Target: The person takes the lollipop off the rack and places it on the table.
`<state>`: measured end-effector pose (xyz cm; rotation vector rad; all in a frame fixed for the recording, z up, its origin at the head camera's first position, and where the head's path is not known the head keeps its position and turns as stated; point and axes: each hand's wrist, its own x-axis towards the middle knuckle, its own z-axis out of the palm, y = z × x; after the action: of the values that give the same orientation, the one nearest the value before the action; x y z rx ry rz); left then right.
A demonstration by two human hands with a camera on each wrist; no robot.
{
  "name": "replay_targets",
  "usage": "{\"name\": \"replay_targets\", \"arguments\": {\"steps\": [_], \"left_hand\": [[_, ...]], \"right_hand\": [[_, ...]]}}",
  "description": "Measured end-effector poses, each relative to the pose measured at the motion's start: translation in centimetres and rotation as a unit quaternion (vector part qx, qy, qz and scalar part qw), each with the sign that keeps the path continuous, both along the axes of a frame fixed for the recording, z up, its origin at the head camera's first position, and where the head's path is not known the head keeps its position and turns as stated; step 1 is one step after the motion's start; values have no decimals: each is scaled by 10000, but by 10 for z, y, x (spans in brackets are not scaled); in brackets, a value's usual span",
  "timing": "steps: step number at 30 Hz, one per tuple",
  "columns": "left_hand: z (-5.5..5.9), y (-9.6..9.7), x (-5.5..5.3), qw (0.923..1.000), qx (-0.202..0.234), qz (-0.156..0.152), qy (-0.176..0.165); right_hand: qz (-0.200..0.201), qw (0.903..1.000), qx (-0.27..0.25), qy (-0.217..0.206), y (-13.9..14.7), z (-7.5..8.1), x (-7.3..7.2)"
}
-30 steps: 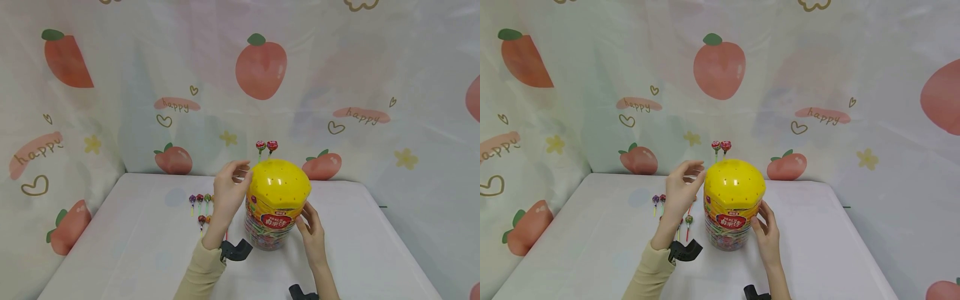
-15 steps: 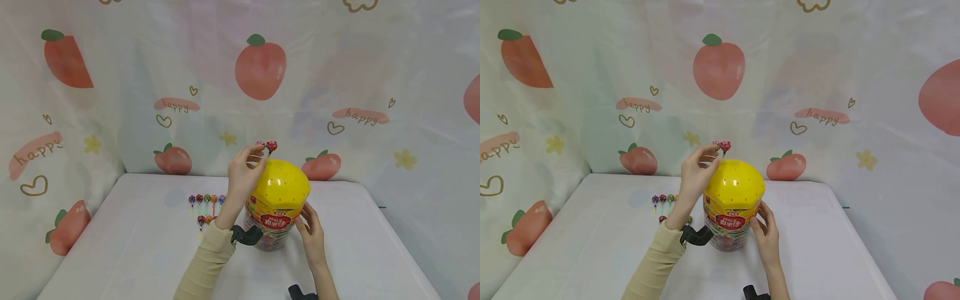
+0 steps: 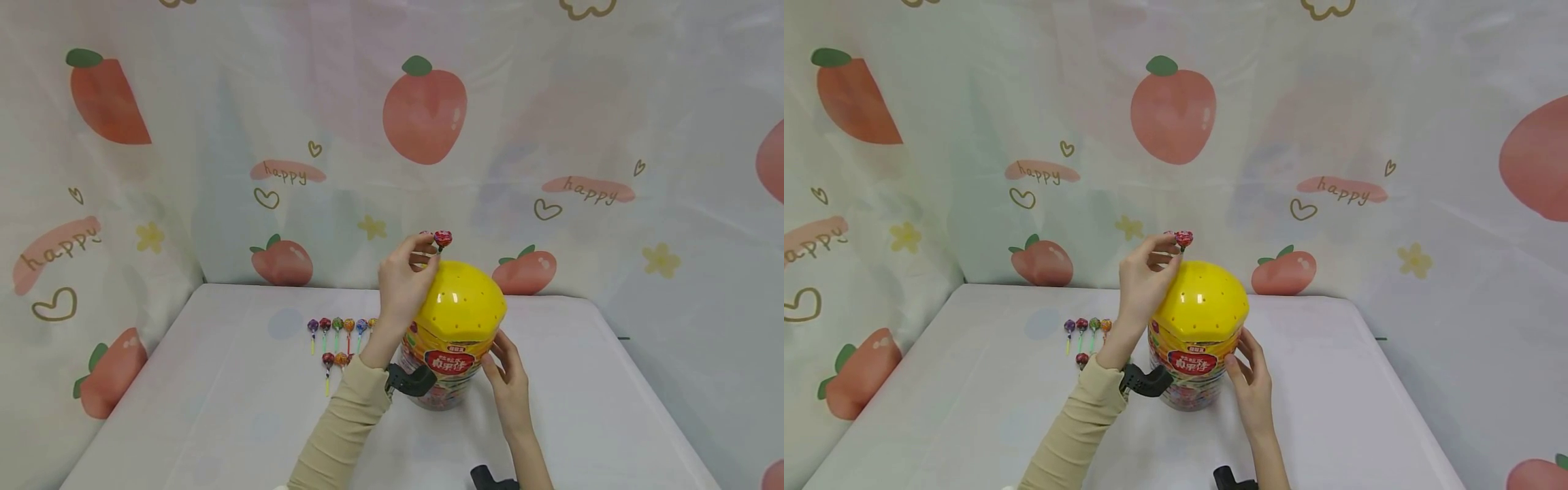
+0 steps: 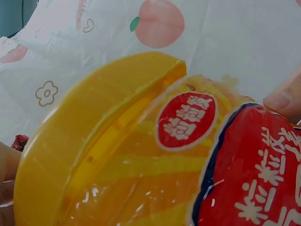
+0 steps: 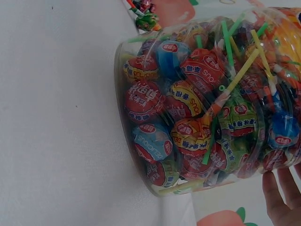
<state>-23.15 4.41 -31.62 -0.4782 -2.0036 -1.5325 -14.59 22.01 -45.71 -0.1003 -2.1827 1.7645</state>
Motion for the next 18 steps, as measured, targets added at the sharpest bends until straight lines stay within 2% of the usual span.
{"name": "replay_targets", "arguments": {"steps": [14, 18], "left_hand": [[1, 4, 0, 9994, 49, 182, 275], [1, 4, -1, 9990, 203, 145, 368]], "right_hand": [[-13, 9999, 47, 95, 0, -1, 0], [-19, 10000, 32, 78, 0, -1, 1]]}}
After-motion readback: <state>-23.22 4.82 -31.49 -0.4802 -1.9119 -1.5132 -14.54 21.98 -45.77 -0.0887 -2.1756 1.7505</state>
